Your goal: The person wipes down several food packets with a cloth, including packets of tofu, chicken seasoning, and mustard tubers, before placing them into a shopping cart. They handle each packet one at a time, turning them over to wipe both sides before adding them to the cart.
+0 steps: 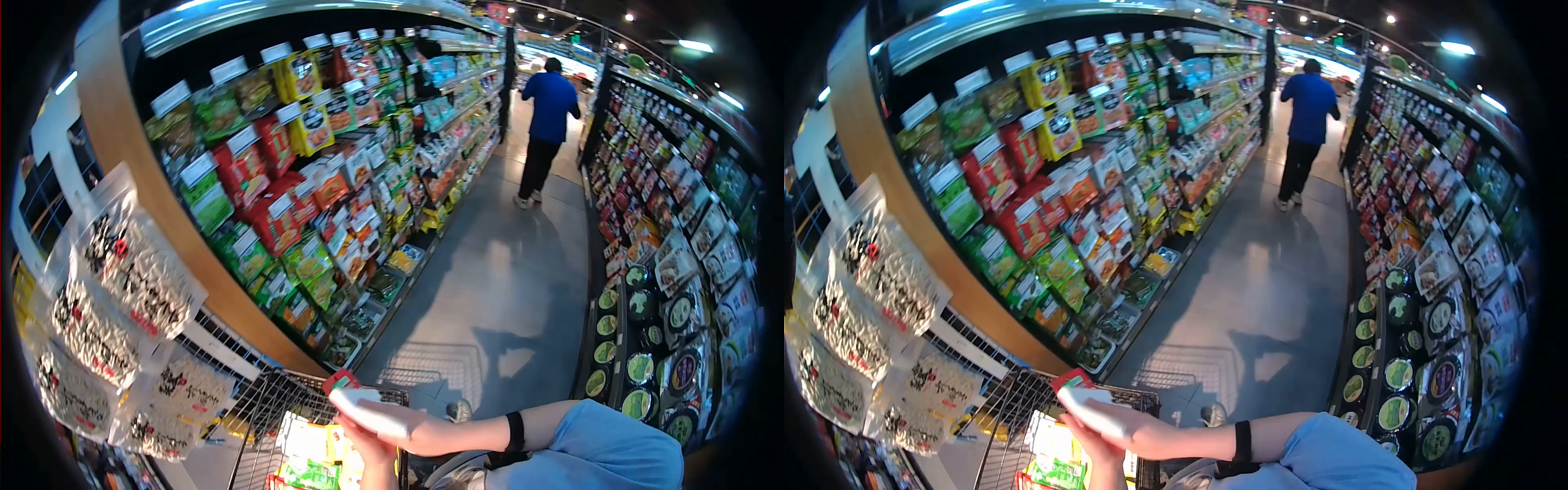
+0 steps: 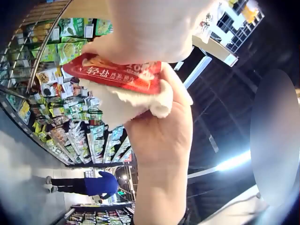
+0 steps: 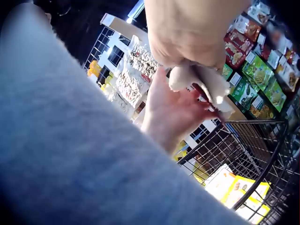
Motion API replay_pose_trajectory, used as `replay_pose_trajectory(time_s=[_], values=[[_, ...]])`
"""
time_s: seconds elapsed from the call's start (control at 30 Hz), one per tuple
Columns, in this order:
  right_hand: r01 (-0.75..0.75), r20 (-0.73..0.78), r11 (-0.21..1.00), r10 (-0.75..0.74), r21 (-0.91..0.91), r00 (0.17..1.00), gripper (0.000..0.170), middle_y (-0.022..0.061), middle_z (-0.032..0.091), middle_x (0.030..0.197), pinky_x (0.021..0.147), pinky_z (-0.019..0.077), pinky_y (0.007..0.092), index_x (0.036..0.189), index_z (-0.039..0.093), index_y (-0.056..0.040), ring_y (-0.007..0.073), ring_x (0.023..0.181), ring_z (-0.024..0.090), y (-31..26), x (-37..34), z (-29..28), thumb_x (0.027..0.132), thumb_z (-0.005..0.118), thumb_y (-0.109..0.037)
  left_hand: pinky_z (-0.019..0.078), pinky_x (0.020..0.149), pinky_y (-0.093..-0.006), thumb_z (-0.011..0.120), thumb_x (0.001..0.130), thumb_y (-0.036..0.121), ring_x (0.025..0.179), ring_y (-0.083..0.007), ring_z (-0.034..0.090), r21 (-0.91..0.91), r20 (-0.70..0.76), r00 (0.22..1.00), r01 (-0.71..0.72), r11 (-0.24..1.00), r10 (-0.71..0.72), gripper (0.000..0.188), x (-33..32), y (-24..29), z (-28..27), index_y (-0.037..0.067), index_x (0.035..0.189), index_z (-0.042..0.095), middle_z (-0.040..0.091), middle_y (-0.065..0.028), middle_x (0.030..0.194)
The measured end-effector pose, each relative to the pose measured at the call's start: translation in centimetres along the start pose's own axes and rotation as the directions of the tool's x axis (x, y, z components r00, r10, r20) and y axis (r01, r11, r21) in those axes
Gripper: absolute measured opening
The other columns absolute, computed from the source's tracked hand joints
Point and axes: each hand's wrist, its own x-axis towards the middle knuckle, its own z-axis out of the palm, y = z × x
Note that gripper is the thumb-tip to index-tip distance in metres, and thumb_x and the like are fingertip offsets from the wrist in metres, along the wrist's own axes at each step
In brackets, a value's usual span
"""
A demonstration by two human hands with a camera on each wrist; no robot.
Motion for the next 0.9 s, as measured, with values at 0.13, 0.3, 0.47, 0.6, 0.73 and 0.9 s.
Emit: replay_pose_trajectory(time_s=[0.13,0.3,0.47,0.6,0.73,0.9], values=[[0.148,0.265,0.805,0.012,-0.574,0.964,0.074,0.0055,0.012,0.154,0.112,0.0112,0.0519,0.146,0.026,-0.0235,0.0321,0.141,0.013,-0.5,-2.6,-2.2,0.081,0.062,-0.019,0.0341,0.101,-0.0554,0.036,0.08,0.075,0.121,-0.0388,0.044,-0.596,0.13,0.939,0.331,0.731,-0.319,0.089,1.6,-2.9,-1.9,0.012,0.142,0.029,0.04,-0.0167,0.138],[0.232,0.3,0.711,-0.031,-0.663,0.954,0.087,0.0006,0.016,0.154,0.113,0.0084,0.0531,0.147,0.021,-0.0262,0.0263,0.142,0.013,0.1,-4.6,-7.2,0.074,0.068,-0.021,0.0282,0.105,-0.0579,0.034,0.081,0.074,0.13,-0.037,0.034,-0.36,0.26,0.915,0.388,0.848,-0.308,0.088,1.4,-4.9,3.7,0.015,0.146,0.023,0.032,-0.0139,0.145],[0.05,0.06,0.678,-0.008,-0.733,0.998,0.079,0.0015,0.019,0.153,0.112,0.012,0.0533,0.145,0.027,-0.0295,0.0284,0.141,0.017,0.6,-6.7,-15.5,0.074,0.063,-0.026,0.0213,0.109,-0.0556,0.037,0.085,0.069,0.136,-0.0322,0.025,-0.282,0.27,0.878,0.464,0.84,-0.394,0.079,0.0,-7.6,12.0,0.019,0.145,0.026,0.028,-0.0081,0.148],[0.011,-0.036,0.692,-0.053,-0.721,0.998,0.073,0.0012,0.023,0.151,0.11,0.0177,0.053,0.143,0.03,-0.0292,0.0274,0.14,0.02,0.9,-9.4,-22.0,0.077,0.06,-0.02,0.0235,0.109,-0.054,0.053,0.084,0.057,0.134,-0.031,0.03,-0.193,0.247,0.863,0.489,0.851,-0.44,0.073,-0.1,-11.5,14.9,0.019,0.143,0.032,0.032,-0.0076,0.147],[0.008,-0.1,0.714,-0.109,-0.7,0.989,0.07,0.0043,0.027,0.149,0.106,0.0265,0.0525,0.142,0.032,-0.0245,0.0296,0.134,0.03,1.9,-12.0,-28.2,0.078,0.06,-0.021,0.0295,0.105,-0.0571,0.061,0.078,0.053,0.127,-0.0363,0.039,-0.148,0.208,0.794,0.603,0.784,-0.571,0.084,1.2,-15.0,18.0,0.013,0.143,0.028,0.036,-0.0156,0.142],[-0.253,-0.385,0.961,0.193,-0.112,0.903,0.052,0.0117,0.04,0.141,0.106,0.0243,0.0555,0.137,0.039,-0.012,0.034,0.127,0.04,5.9,-16.3,-35.3,0.089,0.055,-0.022,0.0317,0.096,-0.0699,0.06,0.076,0.058,0.118,-0.0511,0.042,-0.135,0.429,0.638,0.745,0.653,-0.639,0.093,2.9,-18.6,23.9,0.006,0.143,0.023,0.037,-0.0269,0.137]])
